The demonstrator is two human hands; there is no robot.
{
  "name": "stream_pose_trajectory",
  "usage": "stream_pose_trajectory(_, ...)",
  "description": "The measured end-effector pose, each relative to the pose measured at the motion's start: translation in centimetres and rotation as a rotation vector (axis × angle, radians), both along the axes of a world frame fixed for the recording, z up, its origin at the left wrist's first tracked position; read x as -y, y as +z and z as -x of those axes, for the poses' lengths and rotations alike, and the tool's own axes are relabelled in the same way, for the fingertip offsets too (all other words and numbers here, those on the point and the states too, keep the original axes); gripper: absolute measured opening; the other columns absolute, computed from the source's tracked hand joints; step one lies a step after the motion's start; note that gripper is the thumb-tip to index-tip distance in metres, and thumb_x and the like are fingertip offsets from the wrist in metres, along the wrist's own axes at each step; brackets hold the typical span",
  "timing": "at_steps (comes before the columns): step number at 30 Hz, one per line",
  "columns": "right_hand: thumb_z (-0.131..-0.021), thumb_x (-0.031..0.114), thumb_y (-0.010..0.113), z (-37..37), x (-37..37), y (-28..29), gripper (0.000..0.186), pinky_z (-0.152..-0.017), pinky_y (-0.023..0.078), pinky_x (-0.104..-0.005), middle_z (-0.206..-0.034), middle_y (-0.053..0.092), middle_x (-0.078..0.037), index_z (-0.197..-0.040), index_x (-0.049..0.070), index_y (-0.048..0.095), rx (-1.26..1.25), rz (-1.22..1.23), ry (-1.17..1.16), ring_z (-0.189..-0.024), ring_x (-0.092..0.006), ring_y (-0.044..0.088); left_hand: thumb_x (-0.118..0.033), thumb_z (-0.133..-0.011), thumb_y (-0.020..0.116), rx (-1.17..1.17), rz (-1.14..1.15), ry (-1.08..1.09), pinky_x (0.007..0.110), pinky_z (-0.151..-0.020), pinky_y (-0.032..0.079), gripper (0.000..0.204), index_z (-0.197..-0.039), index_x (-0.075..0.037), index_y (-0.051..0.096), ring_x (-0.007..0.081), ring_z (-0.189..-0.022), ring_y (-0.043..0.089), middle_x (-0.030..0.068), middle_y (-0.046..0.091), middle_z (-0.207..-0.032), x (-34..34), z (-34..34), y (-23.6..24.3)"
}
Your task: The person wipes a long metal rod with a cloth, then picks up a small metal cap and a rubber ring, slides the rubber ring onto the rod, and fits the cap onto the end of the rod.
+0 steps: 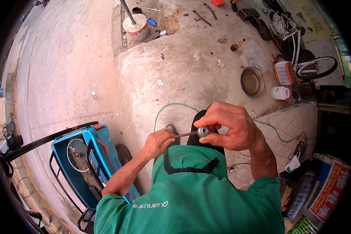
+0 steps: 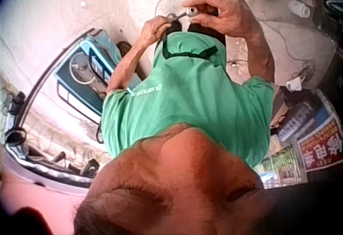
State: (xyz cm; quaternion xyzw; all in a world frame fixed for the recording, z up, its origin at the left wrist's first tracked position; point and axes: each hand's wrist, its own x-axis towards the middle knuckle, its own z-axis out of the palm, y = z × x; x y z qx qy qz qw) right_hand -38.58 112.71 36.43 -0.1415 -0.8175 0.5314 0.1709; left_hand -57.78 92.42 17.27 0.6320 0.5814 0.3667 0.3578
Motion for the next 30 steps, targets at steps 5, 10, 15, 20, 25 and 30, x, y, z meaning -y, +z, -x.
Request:
stream_pose_trajectory(5,-0.067,0.014,0.088,0.7,0.0,-0.2,0.03,-0.05,0.041,-0.0253,-0.072,0.058,-0.003,-0.087,0.005,0.067,0.046,-0.115,-0.111,-0.058,-0.0104,0.051,-0.012,-0.079,0.075,-0.056,-0.091,0.102,0.038,-0.06,0.051,0.013,-0.087,-0.006,0.066,0.0277,-0.068,0.062,0.0095,0.06,-0.078,0.0,-0.2,-0.6)
stream_pose_trajectory(10,-0.069,0.013,0.085,0.9,0.5,-0.3,0.03,-0.051,0.042,-0.0264,-0.072,0.057,-0.003,-0.092,0.005,0.067,0.069,-0.139,-0.215,-0.058,-0.0112,0.052,-0.011,-0.076,0.077,-0.07,-0.105,0.164,0.038,-0.057,0.048,0.016,-0.082,-0.006,0.064,0.028,-0.065,0.06,0.0096,0.058,-0.075,-0.3,-0.6,-0.5)
stream_pose_trajectory(15,-0.073,0.007,0.079,0.1,0.1,-0.6,0.03,-0.054,0.046,-0.0257,-0.078,0.058,-0.004,-0.101,0.006,0.067,0.054,-0.145,-0.275,-0.062,-0.0118,0.057,-0.007,-0.077,0.077,-0.013,-0.098,0.182,0.036,-0.059,0.047,0.017,-0.082,-0.005,0.061,0.0273,-0.064,0.058,0.01,0.059,-0.075,-0.2,0.4,-0.1)
stream_pose_trajectory(20,-0.089,0.006,0.065,-4.0,0.5,-2.9,0.027,-0.073,0.05,-0.0232,-0.096,0.062,-0.005,-0.114,-0.002,0.062,-0.107,0.335,-0.431,-0.077,-0.0113,0.062,-0.01,-0.088,0.07,0.395,0.131,0.271,0.029,-0.057,0.044,0.015,-0.085,0.0,0.059,0.0135,-0.062,0.055,0.0066,0.058,-0.07,1.0,4.0,3.6)
stream_pose_trajectory(25,-0.091,0.009,0.064,-6.6,1.1,-4.3,0.034,-0.073,0.053,-0.0245,-0.11,0.065,-0.013,-0.123,-0.002,0.056,-0.181,0.649,-0.463,-0.09,-0.0162,0.068,-0.024,-0.095,0.063,0.854,0.015,0.39,0.026,-0.049,0.043,0.026,-0.091,0.002,0.059,0.0131,-0.05,0.052,0.0075,0.057,-0.066,2.0,6.6,7.3)
stream_pose_trajectory(30,-0.091,0.01,0.065,-7.6,1.6,-5.1,0.034,-0.075,0.055,-0.027,-0.111,0.064,-0.013,-0.121,-0.002,0.057,-0.278,0.674,-0.473,-0.089,-0.0173,0.067,-0.032,-0.096,0.06,1.058,-0.041,0.416,0.031,-0.053,0.048,0.036,-0.1,0.003,0.059,0.0193,-0.054,0.06,0.0134,0.064,-0.072,1.4,6.1,10.2)
